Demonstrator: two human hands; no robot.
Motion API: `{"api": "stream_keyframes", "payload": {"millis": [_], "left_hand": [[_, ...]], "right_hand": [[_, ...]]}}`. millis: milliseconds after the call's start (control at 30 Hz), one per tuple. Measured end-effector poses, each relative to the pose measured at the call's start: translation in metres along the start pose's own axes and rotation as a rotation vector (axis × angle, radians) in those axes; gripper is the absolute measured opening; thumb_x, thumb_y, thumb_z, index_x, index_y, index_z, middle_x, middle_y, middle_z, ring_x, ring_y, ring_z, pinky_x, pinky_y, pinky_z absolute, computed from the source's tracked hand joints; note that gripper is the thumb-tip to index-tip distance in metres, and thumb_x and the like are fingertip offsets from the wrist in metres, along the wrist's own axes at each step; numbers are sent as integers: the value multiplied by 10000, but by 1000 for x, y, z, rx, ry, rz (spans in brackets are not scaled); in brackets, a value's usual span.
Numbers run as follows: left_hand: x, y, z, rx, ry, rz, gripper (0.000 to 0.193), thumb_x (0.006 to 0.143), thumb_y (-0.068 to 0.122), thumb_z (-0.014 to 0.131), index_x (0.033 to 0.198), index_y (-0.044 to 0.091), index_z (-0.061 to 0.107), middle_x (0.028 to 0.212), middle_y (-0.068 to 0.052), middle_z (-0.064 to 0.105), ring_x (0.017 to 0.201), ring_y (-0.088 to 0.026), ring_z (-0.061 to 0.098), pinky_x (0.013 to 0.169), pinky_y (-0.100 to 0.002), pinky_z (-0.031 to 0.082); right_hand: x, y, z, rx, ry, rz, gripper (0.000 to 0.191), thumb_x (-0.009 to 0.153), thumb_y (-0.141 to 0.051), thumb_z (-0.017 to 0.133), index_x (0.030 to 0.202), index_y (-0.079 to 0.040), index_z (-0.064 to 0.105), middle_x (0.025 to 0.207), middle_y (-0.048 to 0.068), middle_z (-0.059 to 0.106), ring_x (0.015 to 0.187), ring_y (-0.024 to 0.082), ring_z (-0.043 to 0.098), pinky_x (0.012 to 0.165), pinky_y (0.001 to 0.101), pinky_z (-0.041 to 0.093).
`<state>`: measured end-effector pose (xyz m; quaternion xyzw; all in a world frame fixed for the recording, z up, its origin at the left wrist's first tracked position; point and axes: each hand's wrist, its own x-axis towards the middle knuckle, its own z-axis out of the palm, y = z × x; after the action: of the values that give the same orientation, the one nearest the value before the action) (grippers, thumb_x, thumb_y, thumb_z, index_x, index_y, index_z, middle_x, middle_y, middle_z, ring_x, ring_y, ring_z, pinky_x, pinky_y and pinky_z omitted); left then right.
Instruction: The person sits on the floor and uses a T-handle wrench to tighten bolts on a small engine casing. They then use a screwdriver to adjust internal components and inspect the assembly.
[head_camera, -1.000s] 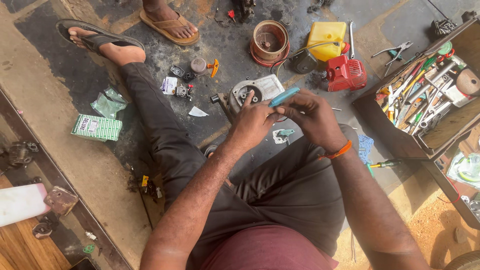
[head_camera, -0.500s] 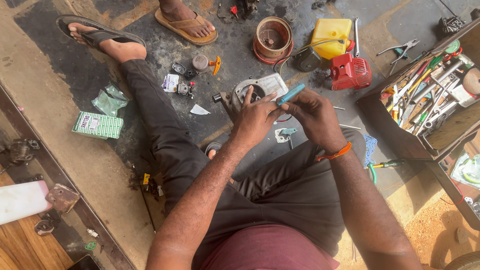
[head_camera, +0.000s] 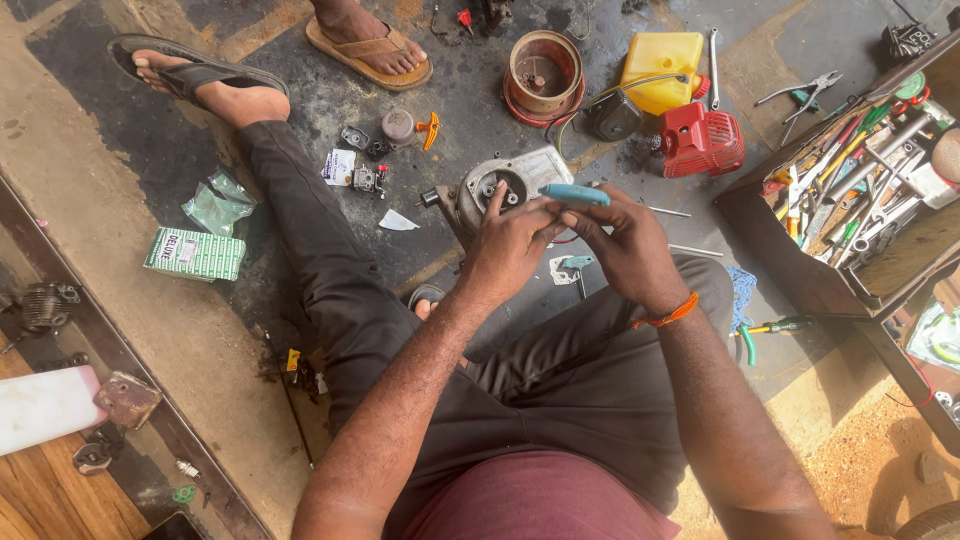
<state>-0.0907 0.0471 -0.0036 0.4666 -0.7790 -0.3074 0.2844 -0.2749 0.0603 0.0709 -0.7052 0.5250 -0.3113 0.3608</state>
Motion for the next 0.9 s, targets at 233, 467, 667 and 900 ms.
{"api": "stream_keyframes", "payload": {"millis": [233, 467, 667, 900], "left_hand": [[-8, 1, -4, -57, 145, 0, 236, 956, 236, 714, 1165, 127, 694, 1147, -36, 746, 1164, -213, 698, 1234, -562, 291], [-7, -2, 3, -33, 210, 16, 150, 949, 174, 761, 1071, 117, 697, 1096, -47, 741, 1209, -235, 686, 1258, -519, 338], [-9, -5, 10, -14, 164, 76, 103, 999, 121, 695, 1094, 135, 730, 1088, -34, 785, 1315, -233, 648, 1286, -594, 214], [-11, 5, -7, -95, 274, 68, 250, 877, 190, 791, 1081, 87, 689, 1038, -72, 720, 1151, -265, 655, 1169, -585, 339]], "right_hand": [[-7, 12, 27, 34, 232, -149, 177, 920, -131, 819, 1051, -48, 736, 948, 54, 684, 888, 164, 655, 807, 300, 516], [-8, 8, 36, 227, 254, -37, 293, 912, -138, 827, 1140, -56, 662, 919, 28, 665, 896, 135, 642, 863, 276, 528], [-7, -2, 7, 20, 79, -176, 215, 970, -88, 743, 1182, -46, 741, 1103, 90, 669, 1026, 206, 673, 905, 326, 529], [-8, 21, 30, 12, 273, -175, 110, 925, -61, 798, 1021, -45, 746, 1012, 70, 681, 958, 193, 679, 857, 336, 527]]}}
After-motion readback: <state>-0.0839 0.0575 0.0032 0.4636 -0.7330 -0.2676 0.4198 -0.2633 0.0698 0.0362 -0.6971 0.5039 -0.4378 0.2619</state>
